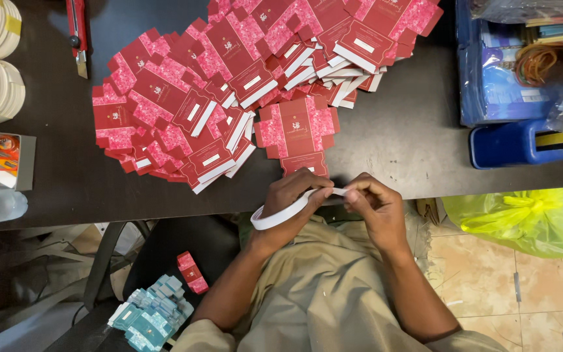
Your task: The person applies white adhesive tape to the edges of red paper box blanks and folds them into small boxes. They handle the blanks one at a time, pressing the tape and folding the sides to form the box shape.
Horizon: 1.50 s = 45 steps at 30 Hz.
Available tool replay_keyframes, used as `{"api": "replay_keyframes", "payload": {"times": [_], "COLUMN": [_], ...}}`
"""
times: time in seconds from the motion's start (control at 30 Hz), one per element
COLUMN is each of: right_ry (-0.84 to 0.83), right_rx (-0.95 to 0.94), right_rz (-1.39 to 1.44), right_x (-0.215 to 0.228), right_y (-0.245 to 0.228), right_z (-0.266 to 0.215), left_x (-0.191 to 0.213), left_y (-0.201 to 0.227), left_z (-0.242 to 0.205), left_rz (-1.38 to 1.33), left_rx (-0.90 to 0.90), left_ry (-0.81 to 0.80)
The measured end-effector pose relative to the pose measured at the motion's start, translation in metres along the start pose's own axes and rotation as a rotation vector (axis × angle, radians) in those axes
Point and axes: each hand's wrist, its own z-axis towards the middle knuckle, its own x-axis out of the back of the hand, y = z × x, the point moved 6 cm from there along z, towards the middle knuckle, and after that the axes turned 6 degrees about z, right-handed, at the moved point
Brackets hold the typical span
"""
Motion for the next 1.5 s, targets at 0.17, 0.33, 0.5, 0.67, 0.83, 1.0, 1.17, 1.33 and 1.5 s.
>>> {"api": "replay_keyframes", "payload": {"times": [0.17, 0.33, 0.5, 0.67, 0.83, 1.0, 1.17, 1.33, 1.5], "right_ry": [0.068, 0.177, 0.067, -0.006, -0.012, -0.017, -0.019, -0.022, -0.014], "right_rx": [0.045, 0.214, 0.129, 0.111, 0.111, 0.128, 0.132, 0.138, 0.147], "right_rz": [-0.165, -0.416, -0.306, -0.280, -0.279, -0.299, -0.302, -0.327, -0.373], "right_x": [-0.006, -0.008, -0.013, -0.020, -0.019, -0.020, -0.021, -0.023, -0.024], "right_y": [-0.020, -0.037, -0.012, 0.003, 0.005, 0.003, 0.003, -0.001, 0.000], "right_z": [0.008, 0.012, 0.017, 0.018, 0.019, 0.019, 0.019, 0.020, 0.021], "left_x": [-0.012, -0.008, 0.002, -0.001, -0.006, -0.016, -0.022, -0.022, -0.023], "left_y": [-0.021, -0.029, -0.062, -0.069, -0.080, -0.097, -0.106, -0.097, -0.091], "left_z": [-0.005, -0.008, -0.016, -0.017, -0.020, -0.029, -0.033, -0.030, -0.027], "left_rz": [0.478, 0.806, 0.722, 0.690, 0.731, 0.890, 1.009, 1.026, 1.005], "left_rx": [-0.250, -0.398, -0.185, -0.125, -0.124, -0.247, -0.308, -0.332, -0.318], "left_ry": [-0.123, -0.135, -0.215, -0.201, -0.229, -0.216, -0.192, -0.186, -0.191]}}
